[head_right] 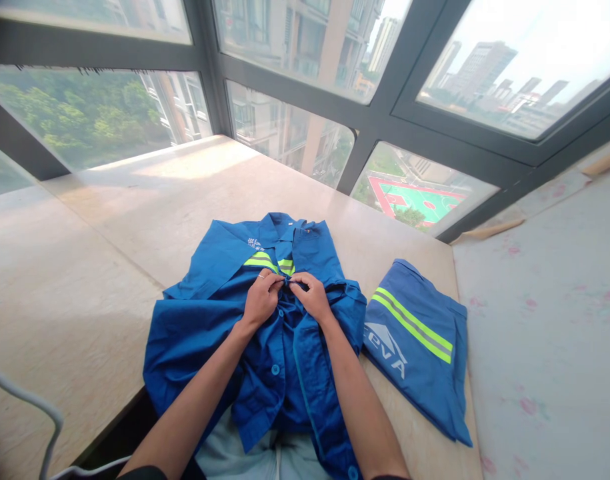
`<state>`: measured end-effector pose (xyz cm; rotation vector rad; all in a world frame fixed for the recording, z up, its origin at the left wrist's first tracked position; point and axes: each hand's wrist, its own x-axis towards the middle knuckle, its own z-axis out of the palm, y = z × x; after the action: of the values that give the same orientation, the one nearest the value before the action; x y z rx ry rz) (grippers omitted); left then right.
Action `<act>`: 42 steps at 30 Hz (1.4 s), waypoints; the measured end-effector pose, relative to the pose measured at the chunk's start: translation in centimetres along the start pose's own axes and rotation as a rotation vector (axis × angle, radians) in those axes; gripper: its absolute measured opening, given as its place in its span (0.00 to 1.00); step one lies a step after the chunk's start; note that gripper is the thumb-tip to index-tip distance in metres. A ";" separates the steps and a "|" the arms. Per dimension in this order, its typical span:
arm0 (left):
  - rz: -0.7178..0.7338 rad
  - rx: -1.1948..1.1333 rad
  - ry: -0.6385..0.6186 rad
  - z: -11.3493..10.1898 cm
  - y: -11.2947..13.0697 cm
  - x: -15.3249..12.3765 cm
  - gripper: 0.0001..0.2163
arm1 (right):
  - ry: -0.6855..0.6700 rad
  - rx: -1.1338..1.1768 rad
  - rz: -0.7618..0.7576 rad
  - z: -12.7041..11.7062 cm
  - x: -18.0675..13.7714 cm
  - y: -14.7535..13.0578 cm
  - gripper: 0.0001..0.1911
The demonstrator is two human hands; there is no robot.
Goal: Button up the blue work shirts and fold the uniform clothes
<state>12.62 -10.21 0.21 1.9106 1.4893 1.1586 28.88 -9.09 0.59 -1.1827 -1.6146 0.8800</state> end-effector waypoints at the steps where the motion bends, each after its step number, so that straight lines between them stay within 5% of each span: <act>1: -0.005 -0.015 0.003 0.0 0.0 0.0 0.09 | -0.002 -0.003 -0.001 0.0 0.0 -0.1 0.07; 11: 0.011 -0.125 0.012 -0.2 -0.1 0.0 0.09 | 0.083 -0.042 0.029 0.3 0.0 0.2 0.06; 18: -0.066 -0.174 0.108 -0.8 1.0 0.1 0.06 | 0.247 0.268 0.238 -0.9 0.0 0.9 0.10; 25: -0.064 0.109 0.330 -0.6 0.8 -0.3 0.17 | 0.445 0.432 0.285 -1.7 0.1 2.4 0.15; 29: -0.007 0.322 0.389 -0.3 0.8 -0.6 0.09 | 0.458 0.447 0.320 -1.6 -0.2 2.5 0.14; 32: 0.130 0.349 0.334 -0.1 0.8 -0.5 0.14 | 0.398 0.475 0.330 -1.6 -0.5 2.1 0.11; 36: 0.264 0.253 0.092 0.1 0.3 -0.2 0.27 | 0.326 0.531 0.320 -1.8 -0.6 1.7 0.11; 42: 0.021 0.206 0.084 0.4 0.1 0.2 0.23 | 0.296 0.479 0.225 -2.3 -0.7 1.8 0.17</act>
<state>13.04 -9.97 0.11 2.0381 1.6953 1.1455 31.70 -9.18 -0.47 -1.0969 -0.9737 1.1018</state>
